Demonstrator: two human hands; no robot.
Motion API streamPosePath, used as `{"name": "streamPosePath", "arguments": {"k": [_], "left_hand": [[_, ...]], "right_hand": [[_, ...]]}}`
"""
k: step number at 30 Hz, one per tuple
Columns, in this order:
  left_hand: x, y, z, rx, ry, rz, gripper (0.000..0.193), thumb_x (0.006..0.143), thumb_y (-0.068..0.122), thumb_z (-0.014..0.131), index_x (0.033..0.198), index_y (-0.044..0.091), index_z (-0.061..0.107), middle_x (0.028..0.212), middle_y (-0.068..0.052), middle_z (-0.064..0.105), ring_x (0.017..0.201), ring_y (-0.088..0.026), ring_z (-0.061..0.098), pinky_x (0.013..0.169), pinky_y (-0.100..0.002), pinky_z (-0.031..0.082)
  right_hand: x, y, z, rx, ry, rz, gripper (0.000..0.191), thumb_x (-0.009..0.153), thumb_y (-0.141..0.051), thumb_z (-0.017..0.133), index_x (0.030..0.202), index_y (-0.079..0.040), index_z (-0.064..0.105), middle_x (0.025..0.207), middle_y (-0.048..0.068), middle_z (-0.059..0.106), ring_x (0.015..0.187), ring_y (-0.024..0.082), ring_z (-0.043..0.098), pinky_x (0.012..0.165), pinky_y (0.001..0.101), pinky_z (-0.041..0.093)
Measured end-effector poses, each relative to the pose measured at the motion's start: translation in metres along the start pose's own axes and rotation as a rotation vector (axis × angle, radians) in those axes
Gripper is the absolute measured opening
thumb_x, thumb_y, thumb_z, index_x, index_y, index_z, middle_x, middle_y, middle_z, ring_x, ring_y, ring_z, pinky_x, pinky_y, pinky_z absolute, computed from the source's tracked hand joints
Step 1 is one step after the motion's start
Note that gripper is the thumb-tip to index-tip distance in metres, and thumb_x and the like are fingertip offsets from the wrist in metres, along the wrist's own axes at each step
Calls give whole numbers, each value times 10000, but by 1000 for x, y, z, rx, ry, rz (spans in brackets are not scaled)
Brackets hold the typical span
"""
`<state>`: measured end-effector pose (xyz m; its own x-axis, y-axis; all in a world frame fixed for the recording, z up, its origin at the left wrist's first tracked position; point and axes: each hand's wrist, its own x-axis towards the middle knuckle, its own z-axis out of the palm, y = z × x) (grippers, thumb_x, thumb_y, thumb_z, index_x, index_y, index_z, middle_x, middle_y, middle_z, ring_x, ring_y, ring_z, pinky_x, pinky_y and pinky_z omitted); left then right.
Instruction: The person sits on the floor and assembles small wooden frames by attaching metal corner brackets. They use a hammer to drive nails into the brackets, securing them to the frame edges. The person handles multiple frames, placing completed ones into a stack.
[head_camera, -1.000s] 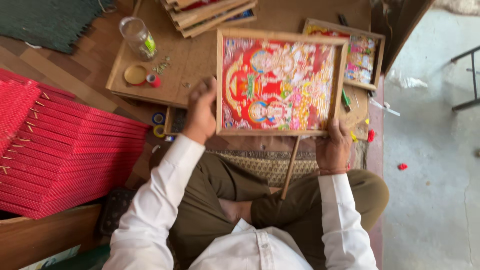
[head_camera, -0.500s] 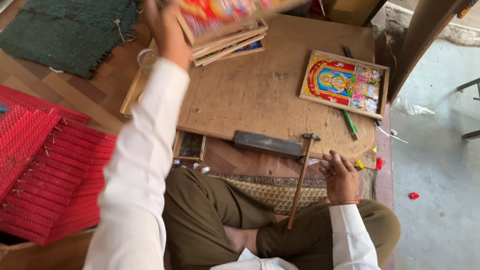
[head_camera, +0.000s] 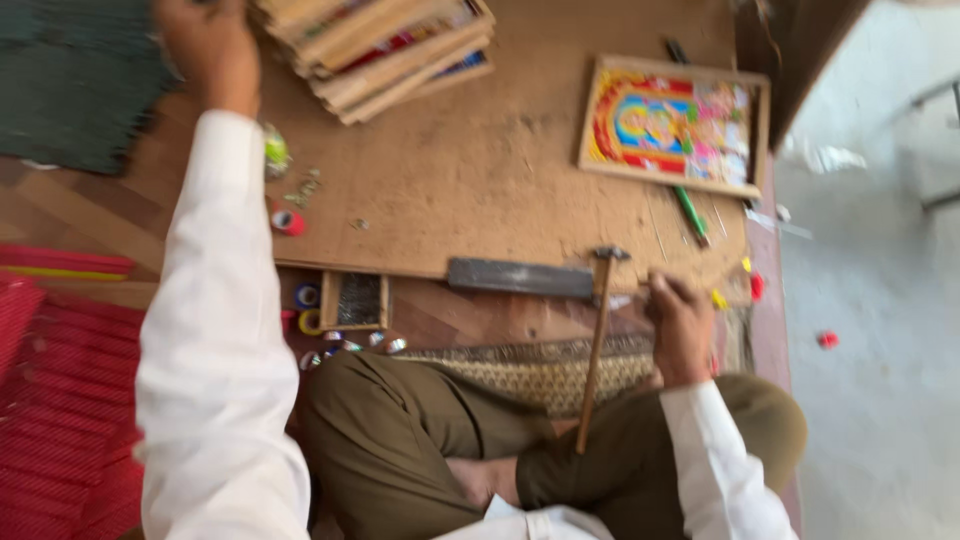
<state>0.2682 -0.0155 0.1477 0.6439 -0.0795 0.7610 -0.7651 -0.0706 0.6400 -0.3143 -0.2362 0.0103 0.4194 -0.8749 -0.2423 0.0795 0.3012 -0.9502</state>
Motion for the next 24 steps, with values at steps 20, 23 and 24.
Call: {"name": "streamPosePath", "arguments": {"k": [20, 23, 24], "left_hand": [[-336, 97, -25, -66, -322, -593, 104, 975, 47, 730, 1052, -23, 728, 924, -104, 765, 732, -150, 728, 685, -267, 563], [-335, 100, -25, -99, -278, -567, 110, 968, 62, 721, 1052, -9, 730, 958, -111, 762, 753, -152, 740, 670, -274, 582], [-335, 101, -25, -55, -274, -565, 108, 957, 69, 729, 1038, -3, 739, 919, -115, 762, 739, -157, 740, 666, -285, 574]], "right_hand": [[228, -77, -53, -1177, 600, -208, 279, 766, -301, 741, 911, -72, 807, 864, 240, 724, 852, 404, 727, 850, 443, 560], [227, -82, -46, -1255, 581, -150, 330, 802, -359, 750, 885, -41, 777, 833, 256, 706, 779, 397, 723, 758, 484, 556], [227, -86, -44, -1290, 554, -146, 382, 840, -396, 731, 872, -16, 762, 818, 269, 699, 750, 405, 715, 739, 499, 551]]}}
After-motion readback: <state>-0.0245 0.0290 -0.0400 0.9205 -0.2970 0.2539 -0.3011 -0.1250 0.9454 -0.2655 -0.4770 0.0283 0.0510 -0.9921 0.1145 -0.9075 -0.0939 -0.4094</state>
